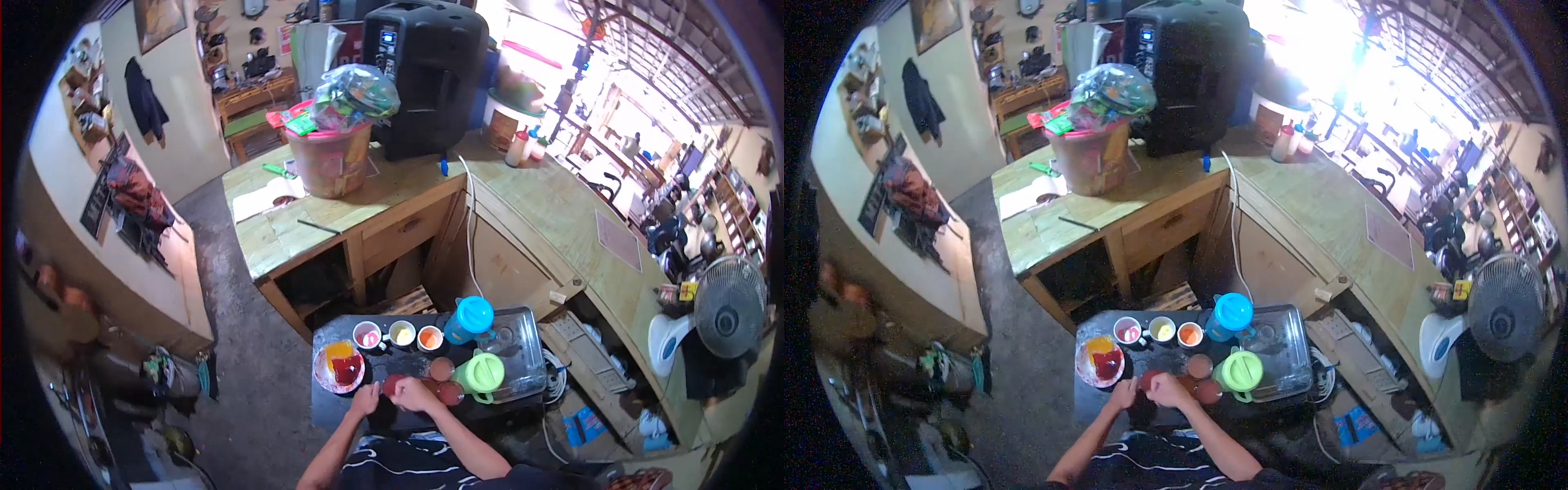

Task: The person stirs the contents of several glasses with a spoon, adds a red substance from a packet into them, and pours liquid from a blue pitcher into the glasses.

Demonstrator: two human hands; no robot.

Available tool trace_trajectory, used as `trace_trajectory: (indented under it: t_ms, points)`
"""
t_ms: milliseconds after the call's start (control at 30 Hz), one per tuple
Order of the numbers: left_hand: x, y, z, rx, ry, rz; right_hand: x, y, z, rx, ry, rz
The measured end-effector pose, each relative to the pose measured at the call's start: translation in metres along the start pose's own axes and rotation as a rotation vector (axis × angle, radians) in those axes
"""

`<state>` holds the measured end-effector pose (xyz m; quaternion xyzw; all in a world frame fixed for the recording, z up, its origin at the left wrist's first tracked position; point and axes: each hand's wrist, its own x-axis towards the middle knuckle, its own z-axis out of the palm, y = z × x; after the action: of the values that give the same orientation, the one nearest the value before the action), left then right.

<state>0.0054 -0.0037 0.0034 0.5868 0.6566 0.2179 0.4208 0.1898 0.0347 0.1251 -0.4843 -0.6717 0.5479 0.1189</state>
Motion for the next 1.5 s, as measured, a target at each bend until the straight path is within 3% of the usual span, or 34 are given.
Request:
trace_trajectory:
  t_ms: [33,133,267,367,467,567,667,767,867,1000,1100,1200,1300,1400,1500]
  points:
    - [-0.003,0.0,0.001,0.0,0.007,-0.016,0.011,0.024,0.011,0.149,0.039,0.043]
    - [-0.002,0.007,-0.001,-0.007,-0.002,-0.06,0.01,0.013,0.002,-0.385,0.441,-0.028]
    - [-0.007,0.005,0.004,0.0,0.065,-0.063,0.003,0.003,-0.005,-0.571,0.209,-0.046]
    - [-0.009,0.016,-0.003,0.0,0.081,-0.052,0.009,0.008,-0.008,-0.16,-0.172,0.04]
    - [-0.007,0.022,-0.005,0.023,0.061,-0.072,0.009,0.008,0.002,-0.151,0.275,0.006]
    - [-0.004,0.005,0.0,0.026,0.036,-0.081,0.006,0.004,0.004,-0.503,0.464,-0.007]
    - [-0.001,0.008,-0.001,0.018,0.028,-0.05,-0.002,-0.002,0.001,-0.588,0.202,-0.002]
    - [0.001,-0.001,0.002,-0.019,0.016,-0.011,-0.002,0.003,0.002,-0.006,-0.018,0.07]
    - [-0.005,0.009,0.0,0.048,0.069,-0.024,0.001,0.007,0.013,0.042,0.406,0.053]
    - [-0.012,0.024,-0.009,0.105,0.074,-0.006,0.0,0.002,0.003,-0.339,0.482,0.121]
    - [-0.011,0.022,-0.008,0.117,0.111,0.082,-0.007,-0.006,-0.002,-0.46,0.302,0.007]
    - [-0.002,0.016,-0.002,0.05,0.064,0.03,0.0,0.006,0.002,-0.114,0.097,-0.015]
    - [0.002,0.002,-0.005,-0.054,-0.049,-0.108,-0.001,-0.007,0.006,-0.172,0.501,-0.03]
    - [0.003,-0.006,-0.01,-0.332,-0.195,-0.141,-0.002,0.0,0.002,-0.366,0.519,-0.006]
    - [-0.002,-0.009,-0.012,-0.541,-0.26,-0.16,-0.009,-0.008,-0.006,-0.376,0.177,0.048]
